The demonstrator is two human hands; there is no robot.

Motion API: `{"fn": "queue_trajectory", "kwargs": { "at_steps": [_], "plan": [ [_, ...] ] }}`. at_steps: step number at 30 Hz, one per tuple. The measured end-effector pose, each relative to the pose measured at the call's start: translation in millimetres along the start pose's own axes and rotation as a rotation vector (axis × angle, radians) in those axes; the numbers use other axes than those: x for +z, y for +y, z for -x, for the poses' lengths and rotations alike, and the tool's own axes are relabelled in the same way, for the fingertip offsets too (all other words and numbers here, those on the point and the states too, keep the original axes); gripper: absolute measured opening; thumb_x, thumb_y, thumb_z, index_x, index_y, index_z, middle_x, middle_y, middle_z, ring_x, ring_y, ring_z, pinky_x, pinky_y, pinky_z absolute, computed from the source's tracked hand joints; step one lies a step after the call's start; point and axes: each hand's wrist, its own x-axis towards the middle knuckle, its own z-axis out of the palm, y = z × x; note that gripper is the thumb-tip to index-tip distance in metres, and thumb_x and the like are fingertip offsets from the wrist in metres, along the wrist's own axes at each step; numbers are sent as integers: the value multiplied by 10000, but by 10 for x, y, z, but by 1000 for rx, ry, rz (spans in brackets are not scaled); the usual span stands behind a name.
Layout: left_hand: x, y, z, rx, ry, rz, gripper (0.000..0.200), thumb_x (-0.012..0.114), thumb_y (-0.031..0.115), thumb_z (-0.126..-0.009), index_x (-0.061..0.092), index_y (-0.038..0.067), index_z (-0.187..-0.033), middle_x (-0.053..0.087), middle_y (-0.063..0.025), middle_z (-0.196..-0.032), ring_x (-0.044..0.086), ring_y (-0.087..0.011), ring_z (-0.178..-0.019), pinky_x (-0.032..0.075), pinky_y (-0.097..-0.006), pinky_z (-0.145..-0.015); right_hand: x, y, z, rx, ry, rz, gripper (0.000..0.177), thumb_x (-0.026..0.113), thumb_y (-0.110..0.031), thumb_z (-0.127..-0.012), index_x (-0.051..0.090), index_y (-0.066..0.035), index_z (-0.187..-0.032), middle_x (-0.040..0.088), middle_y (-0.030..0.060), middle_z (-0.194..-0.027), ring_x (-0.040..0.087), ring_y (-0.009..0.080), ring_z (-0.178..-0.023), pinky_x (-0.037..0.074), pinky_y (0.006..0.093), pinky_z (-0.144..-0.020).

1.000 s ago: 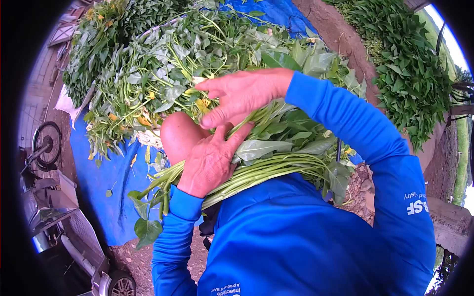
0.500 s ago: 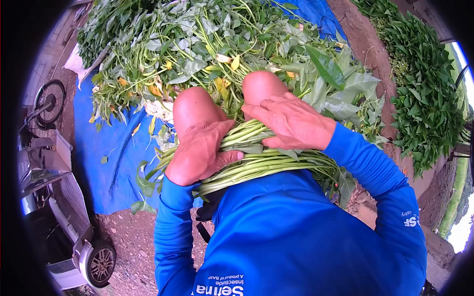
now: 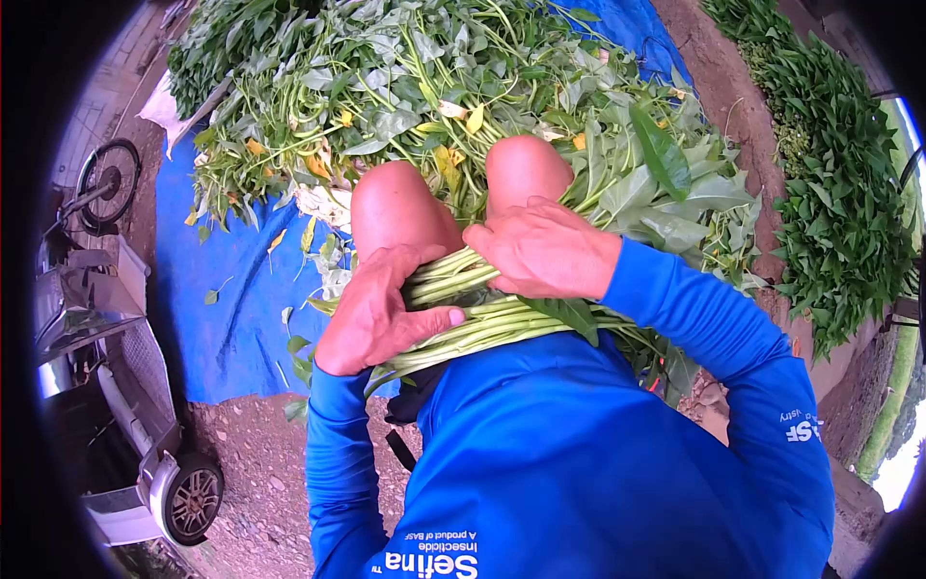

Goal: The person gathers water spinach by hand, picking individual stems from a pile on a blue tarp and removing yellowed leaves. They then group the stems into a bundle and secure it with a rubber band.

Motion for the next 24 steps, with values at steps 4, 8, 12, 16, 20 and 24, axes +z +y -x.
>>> {"fn": "queue_trajectory", "kwargs": {
  "at_steps": [4, 8, 12, 16, 20, 24],
  "plan": [
    [-5, 51, -35, -129, 714, 750, 471, 704, 117, -1014, 596, 14, -1460, 657, -141, -1447, 621, -260, -1337, 457, -393, -1163, 336, 77, 49, -63, 293, 73, 412, 806, -235, -894, 573, -24, -1161, 691, 208, -984, 709, 437, -994, 539, 556, -870],
    [42, 756, -395, 123, 771, 523, 485, 710, 113, -1012, 566, 14, -1465, 630, -166, -1496, 608, -271, -1354, 460, -382, -1160, 333, 15, 88, -68, 343, 87, 233, 657, -174, -924, 623, -20, -1097, 721, 180, -927, 723, 411, -914, 536, 561, -820],
    [261, 360, -563, 194, -11, 149, 994, 928, 322, -865, 395, -36, -1624, 654, -243, -1432, 613, -360, -1378, 478, -424, -1144, 354, 157, 52, -87, 261, 53, 328, 707, -222, -898, 674, 29, -1106, 754, 222, -1032, 734, 416, -1014, 543, 547, -925],
    [382, 67, -664, -9, -272, -10, 1132, 892, 484, -854, 294, -50, -1654, 737, -313, -1153, 724, -438, -1125, 558, -478, -950, 12, 169, 221, 69, -26, -126, 552, 793, -381, -859, 636, 21, -1202, 715, 223, -1220, 683, 419, -1167, 517, 520, -1033],
    [293, 244, -717, -75, -316, -175, 758, 827, 453, -910, 577, 11, -1472, 761, -281, -1034, 735, -452, -1000, 567, -510, -879, -175, 430, 426, -1, -73, -153, 527, 828, -312, -821, 626, -27, -1216, 684, 166, -1235, 648, 376, -1222, 516, 510, -1038],
    [260, 446, -718, -35, -289, -360, 462, 809, 314, -920, 705, 41, -1279, 758, -251, -938, 734, -446, -924, 557, -534, -827, 119, 368, 518, -43, 281, 94, 511, 810, -221, -807, 624, -46, -1250, 674, 134, -1165, 651, 348, -1185, 496, 517, -1040]
  ]
}}
